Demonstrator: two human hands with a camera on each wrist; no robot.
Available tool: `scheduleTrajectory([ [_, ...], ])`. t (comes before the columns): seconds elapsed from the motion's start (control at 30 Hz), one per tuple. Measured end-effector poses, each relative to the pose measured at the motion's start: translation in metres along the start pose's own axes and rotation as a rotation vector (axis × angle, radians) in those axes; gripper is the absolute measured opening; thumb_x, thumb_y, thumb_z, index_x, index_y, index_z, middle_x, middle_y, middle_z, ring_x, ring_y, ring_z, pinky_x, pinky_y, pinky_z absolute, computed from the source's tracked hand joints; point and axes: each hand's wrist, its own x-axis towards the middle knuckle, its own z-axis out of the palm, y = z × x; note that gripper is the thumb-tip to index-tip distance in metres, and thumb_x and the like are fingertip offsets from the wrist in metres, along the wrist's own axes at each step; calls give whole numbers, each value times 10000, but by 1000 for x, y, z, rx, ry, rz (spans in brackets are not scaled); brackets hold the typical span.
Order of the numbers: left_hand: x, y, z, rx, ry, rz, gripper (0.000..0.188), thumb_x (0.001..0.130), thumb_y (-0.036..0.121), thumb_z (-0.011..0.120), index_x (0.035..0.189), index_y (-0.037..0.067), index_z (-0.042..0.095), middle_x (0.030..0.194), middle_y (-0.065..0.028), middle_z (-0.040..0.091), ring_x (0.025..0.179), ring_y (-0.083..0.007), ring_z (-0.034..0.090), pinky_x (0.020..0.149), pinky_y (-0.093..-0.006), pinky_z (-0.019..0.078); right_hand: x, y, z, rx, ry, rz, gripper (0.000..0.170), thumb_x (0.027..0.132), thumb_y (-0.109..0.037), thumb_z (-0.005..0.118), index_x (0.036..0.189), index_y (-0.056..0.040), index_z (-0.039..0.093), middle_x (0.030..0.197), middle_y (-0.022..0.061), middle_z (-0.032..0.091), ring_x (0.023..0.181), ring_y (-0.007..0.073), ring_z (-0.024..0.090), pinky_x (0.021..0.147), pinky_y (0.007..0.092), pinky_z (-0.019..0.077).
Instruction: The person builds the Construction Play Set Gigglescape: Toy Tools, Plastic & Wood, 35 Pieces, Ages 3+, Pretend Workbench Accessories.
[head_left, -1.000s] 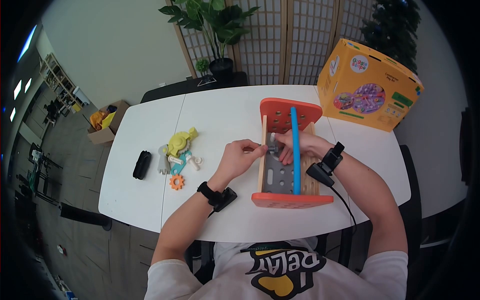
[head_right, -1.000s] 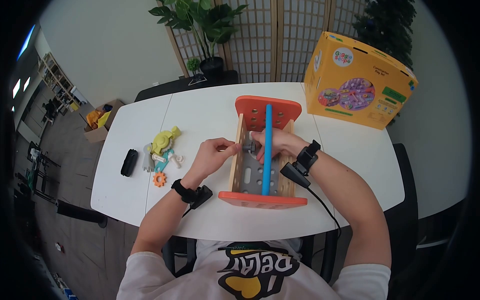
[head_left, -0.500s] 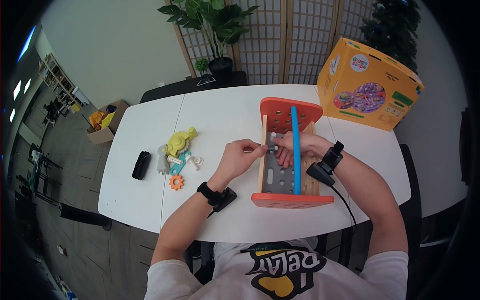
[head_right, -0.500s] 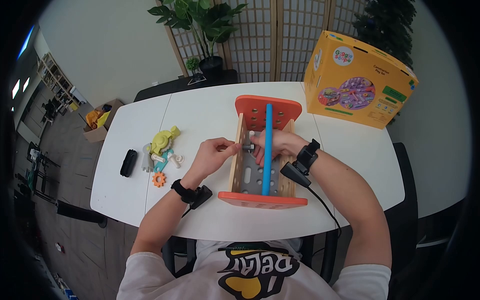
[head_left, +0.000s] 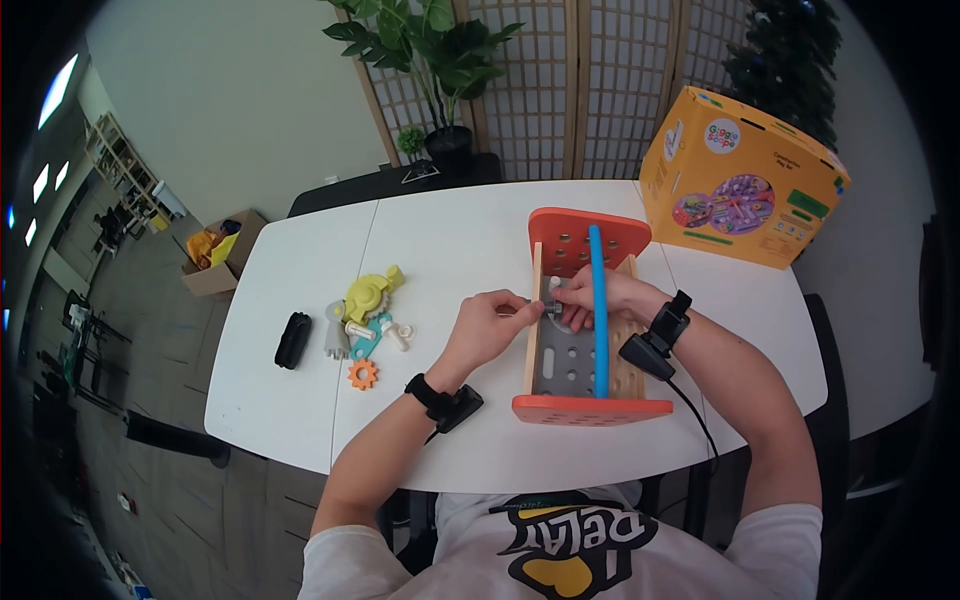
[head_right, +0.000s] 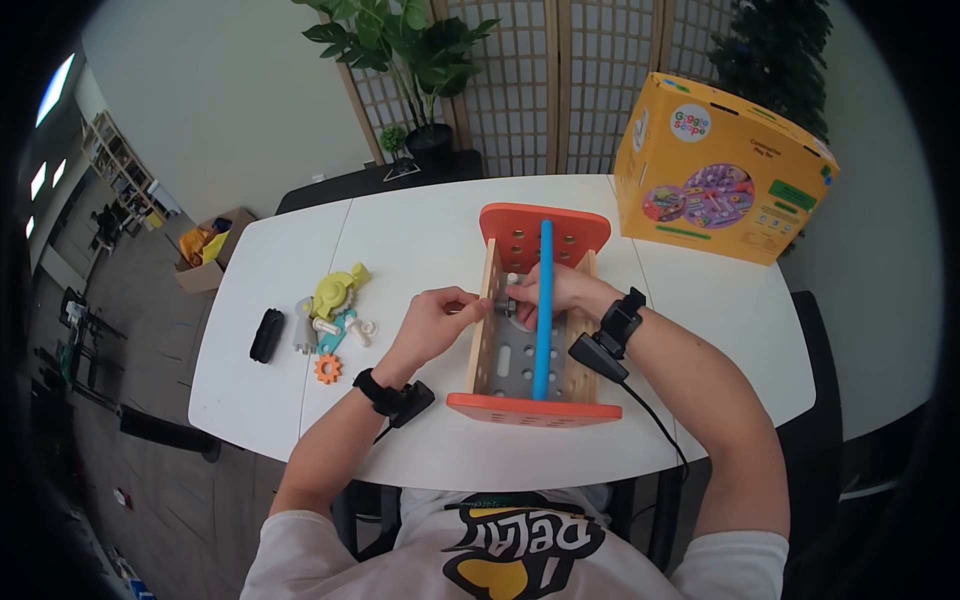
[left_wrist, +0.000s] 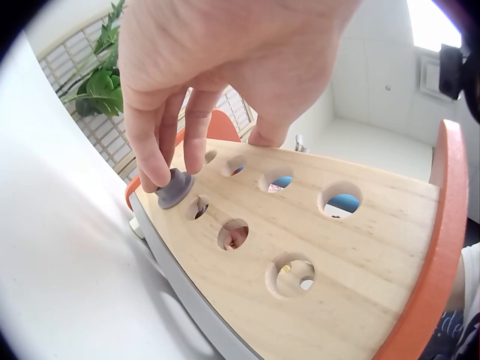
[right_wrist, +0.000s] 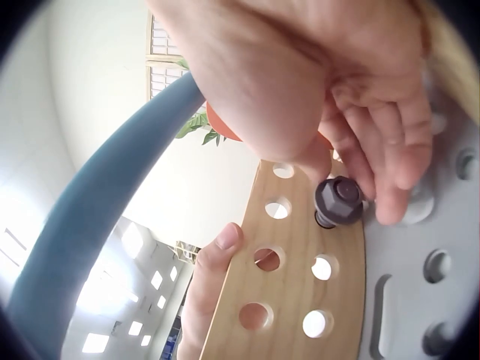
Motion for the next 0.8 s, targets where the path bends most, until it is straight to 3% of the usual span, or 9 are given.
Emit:
scheduleTrajectory([
  [0.07,0,2,0,8,-3,-6,432,919,408,758,973,-20,776,902,-140,774,902,-218,737,835,-331,563,-1,-5,2,35,-35,109,422,1054,-363,607,1082,50,693,879,127,744,742,157,735,572,254,540],
  [0.17,-1,3,0,12,-8,-8,419,926,391,754,986,-23,774,905,-128,774,902,-201,731,836,-324,558,3,-6,4,110,89,159,458,1013,-432,650,982,23,687,877,122,731,678,169,703,589,278,545],
  [0.27,-1,3,-1,8,-19,-4,391,934,358,751,1008,-25,772,904,-107,771,903,-171,718,836,-310,547,5,3,5,114,154,-2,395,952,-400,747,975,-12,678,853,89,707,663,156,678,581,264,521],
  [0.37,-2,3,-1,-1,-13,11,396,934,361,750,1008,-28,771,906,-112,771,900,-173,718,831,-309,545,2,5,1,51,20,-141,351,872,-346,846,930,-47,670,818,60,683,653,133,656,564,248,498],
  [0.4,-2,3,-1,0,-9,18,399,933,363,749,1008,-28,771,907,-114,771,896,-174,717,828,-308,544,1,4,0,70,21,-123,348,812,-260,902,957,-27,689,810,57,682,669,127,664,559,240,498],
  [0.5,-3,3,-3,16,-4,19,409,932,369,749,1011,-31,771,905,-118,769,881,-174,713,820,-306,542,4,6,0,32,34,-105,343,921,-310,799,1002,9,705,811,84,706,633,133,659,526,245,491],
  [0.6,-2,6,-1,40,-11,-14,416,931,374,748,1017,-32,772,899,-118,766,869,-172,708,812,-306,542,0,-1,4,41,14,26,457,1055,-406,584,987,31,700,887,125,753,651,136,678,578,264,518],
  [0.7,-1,6,-1,46,-11,-22,415,932,373,746,1020,-32,773,889,-117,763,861,-168,703,806,-306,542,7,0,3,26,6,108,547,1095,-449,461,1012,43,684,946,169,767,617,151,677,591,276,538],
  [0.8,-1,5,0,29,3,-12,432,917,399,758,980,-29,772,883,-135,769,869,-203,728,813,-325,558,4,-3,5,80,96,60,482,1057,-469,548,1062,-1,666,853,82,726,661,127,653,575,248,489],
])
